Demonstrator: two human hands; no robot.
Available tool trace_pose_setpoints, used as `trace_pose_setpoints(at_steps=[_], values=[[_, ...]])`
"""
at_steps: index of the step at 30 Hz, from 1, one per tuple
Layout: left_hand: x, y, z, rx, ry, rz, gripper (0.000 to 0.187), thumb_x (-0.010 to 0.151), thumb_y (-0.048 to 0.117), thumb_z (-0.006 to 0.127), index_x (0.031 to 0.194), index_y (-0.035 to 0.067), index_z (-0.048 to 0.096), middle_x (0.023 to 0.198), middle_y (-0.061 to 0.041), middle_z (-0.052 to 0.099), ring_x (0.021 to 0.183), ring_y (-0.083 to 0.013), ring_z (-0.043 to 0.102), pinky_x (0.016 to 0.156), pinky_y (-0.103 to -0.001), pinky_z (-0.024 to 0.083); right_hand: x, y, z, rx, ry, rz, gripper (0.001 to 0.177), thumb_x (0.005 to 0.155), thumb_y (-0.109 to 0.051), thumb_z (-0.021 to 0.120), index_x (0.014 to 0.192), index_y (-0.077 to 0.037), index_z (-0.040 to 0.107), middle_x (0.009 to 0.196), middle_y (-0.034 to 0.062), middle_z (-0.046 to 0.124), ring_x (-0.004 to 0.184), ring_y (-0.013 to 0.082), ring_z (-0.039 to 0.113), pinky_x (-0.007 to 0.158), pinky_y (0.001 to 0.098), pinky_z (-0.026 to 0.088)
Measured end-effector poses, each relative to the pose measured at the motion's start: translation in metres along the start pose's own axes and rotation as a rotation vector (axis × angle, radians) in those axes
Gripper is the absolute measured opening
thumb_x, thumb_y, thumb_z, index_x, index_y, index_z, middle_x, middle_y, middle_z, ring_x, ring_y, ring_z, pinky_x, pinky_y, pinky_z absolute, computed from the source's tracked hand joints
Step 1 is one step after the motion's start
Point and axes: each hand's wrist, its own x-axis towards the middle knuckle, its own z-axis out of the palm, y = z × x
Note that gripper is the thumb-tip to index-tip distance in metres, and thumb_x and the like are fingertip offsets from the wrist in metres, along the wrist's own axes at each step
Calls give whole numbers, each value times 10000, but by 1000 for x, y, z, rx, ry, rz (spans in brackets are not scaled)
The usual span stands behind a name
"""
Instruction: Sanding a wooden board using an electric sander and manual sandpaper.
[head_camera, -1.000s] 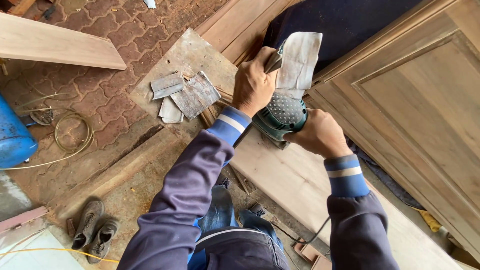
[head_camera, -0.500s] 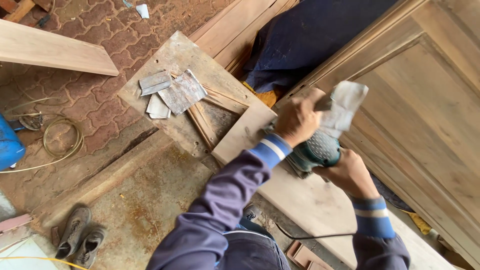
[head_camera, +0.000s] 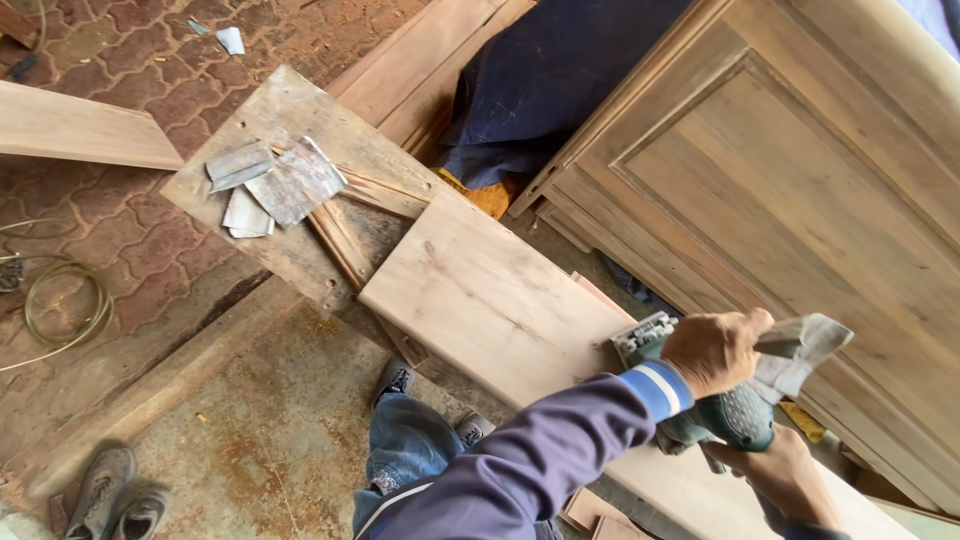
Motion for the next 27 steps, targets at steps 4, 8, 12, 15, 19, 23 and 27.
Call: trace_pose_setpoints(at_steps=[4, 8, 12, 15, 19, 23, 27], values=[[-10, 20, 36, 25, -95, -45, 118, 962, 138, 626, 1058, 86, 581, 786, -149, 712, 716, -308, 747, 697, -433, 618, 7, 57, -7, -43, -21, 14, 389, 696, -301, 927, 870, -2, 751, 733, 147, 742, 663, 252, 723, 640, 361, 557], [-15, 26, 37, 32, -135, -33, 142, 930, 149, 640, 1050, 87, 596, 776, -154, 714, 748, -317, 749, 660, -440, 611, -4, 55, -12, 195, -44, -38, 361, 693, -210, 898, 901, 37, 737, 725, 173, 723, 678, 267, 607, 610, 390, 483], [-12, 11, 18, 71, -49, 19, 137, 940, 129, 639, 1054, 78, 583, 804, -157, 709, 758, -303, 747, 680, -413, 619, 7, 37, -10, 250, -40, -112, 462, 625, -200, 898, 1009, -23, 713, 834, 163, 764, 746, 285, 746, 687, 424, 599], [-2, -8, -17, 76, -24, 26, 140, 928, 108, 650, 1034, 61, 571, 776, -152, 697, 708, -285, 734, 647, -396, 616, 4, -24, -19, -96, -65, -96, 447, 704, -315, 926, 1022, -25, 805, 890, 143, 798, 863, 269, 758, 825, 406, 614], [10, -50, -67, 90, 68, 25, 143, 934, 71, 660, 1018, 54, 545, 772, -158, 678, 707, -281, 727, 661, -398, 620, 13, -101, -12, -197, -40, -211, 548, 680, -342, 951, 1095, -45, 751, 918, 132, 826, 873, 272, 758, 846, 408, 619], [23, -81, -149, 94, 178, 15, 199, 911, 42, 692, 1049, 48, 549, 820, -167, 692, 720, -293, 730, 625, -414, 620, 43, -170, 8, -249, -62, -405, 516, 647, -341, 927, 1050, -61, 767, 900, 137, 804, 817, 269, 780, 830, 409, 625], [33, -108, -232, 203, 322, -1, 312, 829, 46, 723, 1093, 63, 556, 841, -168, 705, 762, -350, 729, 640, -458, 596, 26, -268, 21, -251, -26, -694, 470, 628, -359, 895, 981, -70, 781, 855, 138, 811, 757, 270, 793, 779, 412, 630]])
